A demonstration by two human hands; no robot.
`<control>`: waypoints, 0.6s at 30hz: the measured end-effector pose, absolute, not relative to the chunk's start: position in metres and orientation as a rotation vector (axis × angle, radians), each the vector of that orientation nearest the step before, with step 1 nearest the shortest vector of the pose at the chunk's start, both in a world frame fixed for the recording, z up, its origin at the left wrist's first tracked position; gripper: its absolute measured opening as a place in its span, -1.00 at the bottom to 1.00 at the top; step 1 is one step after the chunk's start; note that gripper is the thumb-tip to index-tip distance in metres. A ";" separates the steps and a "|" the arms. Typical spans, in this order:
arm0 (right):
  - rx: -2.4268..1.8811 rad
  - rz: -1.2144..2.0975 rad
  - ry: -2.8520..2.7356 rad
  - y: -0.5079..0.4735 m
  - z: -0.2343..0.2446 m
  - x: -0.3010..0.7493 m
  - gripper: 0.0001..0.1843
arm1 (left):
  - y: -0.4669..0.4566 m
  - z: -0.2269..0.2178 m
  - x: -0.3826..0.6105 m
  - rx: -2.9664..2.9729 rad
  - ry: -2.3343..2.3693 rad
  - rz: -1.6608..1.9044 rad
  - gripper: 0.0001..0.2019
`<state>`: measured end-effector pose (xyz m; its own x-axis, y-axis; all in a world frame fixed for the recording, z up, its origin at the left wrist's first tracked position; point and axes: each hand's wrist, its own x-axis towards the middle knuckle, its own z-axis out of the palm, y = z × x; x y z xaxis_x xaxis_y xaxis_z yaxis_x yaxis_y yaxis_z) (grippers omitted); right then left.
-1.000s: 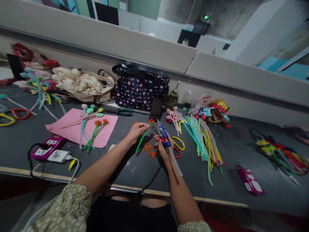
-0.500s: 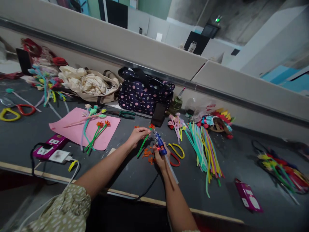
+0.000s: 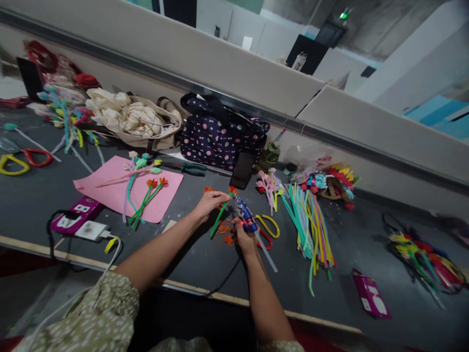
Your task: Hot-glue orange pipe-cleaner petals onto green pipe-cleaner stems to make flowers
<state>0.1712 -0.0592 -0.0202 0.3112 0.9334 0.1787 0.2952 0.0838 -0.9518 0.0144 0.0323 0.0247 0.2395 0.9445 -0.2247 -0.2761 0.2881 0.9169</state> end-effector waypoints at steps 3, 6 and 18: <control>-1.455 0.762 -1.138 -0.058 -0.020 0.169 -0.49 | 0.031 0.026 0.015 0.883 0.950 0.993 -0.65; -1.502 0.767 -1.089 -0.057 -0.016 0.166 -0.43 | 0.030 0.027 0.015 0.884 0.951 0.999 -0.65; -1.523 0.796 -0.964 -0.056 -0.008 0.159 -0.33 | 0.029 0.030 0.015 0.916 0.944 0.996 -0.67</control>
